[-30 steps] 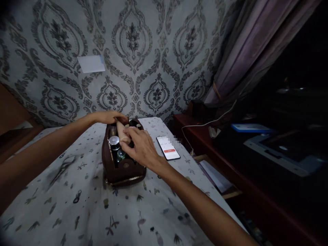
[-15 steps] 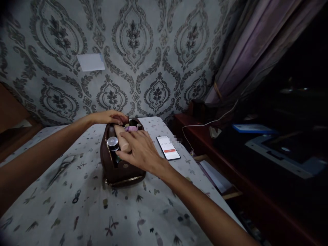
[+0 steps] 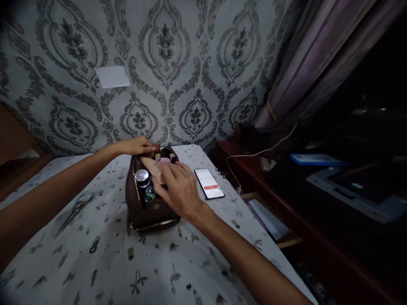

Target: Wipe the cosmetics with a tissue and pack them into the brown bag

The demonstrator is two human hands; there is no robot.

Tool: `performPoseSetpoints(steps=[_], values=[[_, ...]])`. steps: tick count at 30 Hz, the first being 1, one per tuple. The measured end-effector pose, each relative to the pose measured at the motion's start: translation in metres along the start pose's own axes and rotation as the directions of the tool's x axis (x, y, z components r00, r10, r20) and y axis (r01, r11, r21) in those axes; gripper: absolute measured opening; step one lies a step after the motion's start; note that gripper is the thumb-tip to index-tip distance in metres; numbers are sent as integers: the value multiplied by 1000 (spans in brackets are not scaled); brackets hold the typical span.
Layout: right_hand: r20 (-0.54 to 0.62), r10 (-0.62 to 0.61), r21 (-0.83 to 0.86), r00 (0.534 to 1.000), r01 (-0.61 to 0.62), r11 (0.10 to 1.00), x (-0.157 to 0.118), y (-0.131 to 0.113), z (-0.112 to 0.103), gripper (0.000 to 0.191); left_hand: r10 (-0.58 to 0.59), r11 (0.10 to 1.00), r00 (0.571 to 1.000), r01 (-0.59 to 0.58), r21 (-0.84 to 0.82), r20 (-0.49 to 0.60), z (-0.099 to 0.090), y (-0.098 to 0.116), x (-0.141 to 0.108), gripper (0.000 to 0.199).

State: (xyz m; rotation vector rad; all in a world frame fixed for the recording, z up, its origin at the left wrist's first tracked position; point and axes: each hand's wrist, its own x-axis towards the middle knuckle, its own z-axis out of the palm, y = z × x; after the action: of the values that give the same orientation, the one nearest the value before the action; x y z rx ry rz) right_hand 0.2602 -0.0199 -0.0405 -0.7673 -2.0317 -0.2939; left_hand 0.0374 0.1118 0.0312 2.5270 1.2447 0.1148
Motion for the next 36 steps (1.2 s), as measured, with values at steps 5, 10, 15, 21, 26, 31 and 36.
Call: performPoseSetpoints(steps=[5, 10, 15, 21, 26, 31, 36], values=[[-11, -41, -37, 999, 41, 998, -5, 1, 2, 24, 294, 932, 948, -312, -182, -118, 16, 25, 16, 28], [-50, -85, -43, 995, 83, 996, -6, 1, 4, 20, 325, 811, 941, -330, -483, -97, 32, 38, 28, 23], [-18, -52, -34, 998, 52, 998, -4, 0, 5, 15, 226, 775, 963, -268, -573, -145, 38, 45, 27, 21], [-69, -106, -42, 992, 104, 994, -5, -1, 5, 20, 266, 868, 964, -249, -430, -20, 25, 40, 16, 12], [-93, -115, -43, 989, 111, 993, -2, -2, 6, 21, 295, 879, 953, -244, -410, 65, 14, 34, 8, 19], [-152, -41, 9, 988, 42, 999, 0, -2, -1, 21, 199, 895, 979, -159, -416, 54, 0, 28, -1, 31], [-242, 145, 46, 959, -138, 989, 2, 2, -19, 16, -10, 996, 992, -2, -93, -128, -18, -3, -14, 31]])
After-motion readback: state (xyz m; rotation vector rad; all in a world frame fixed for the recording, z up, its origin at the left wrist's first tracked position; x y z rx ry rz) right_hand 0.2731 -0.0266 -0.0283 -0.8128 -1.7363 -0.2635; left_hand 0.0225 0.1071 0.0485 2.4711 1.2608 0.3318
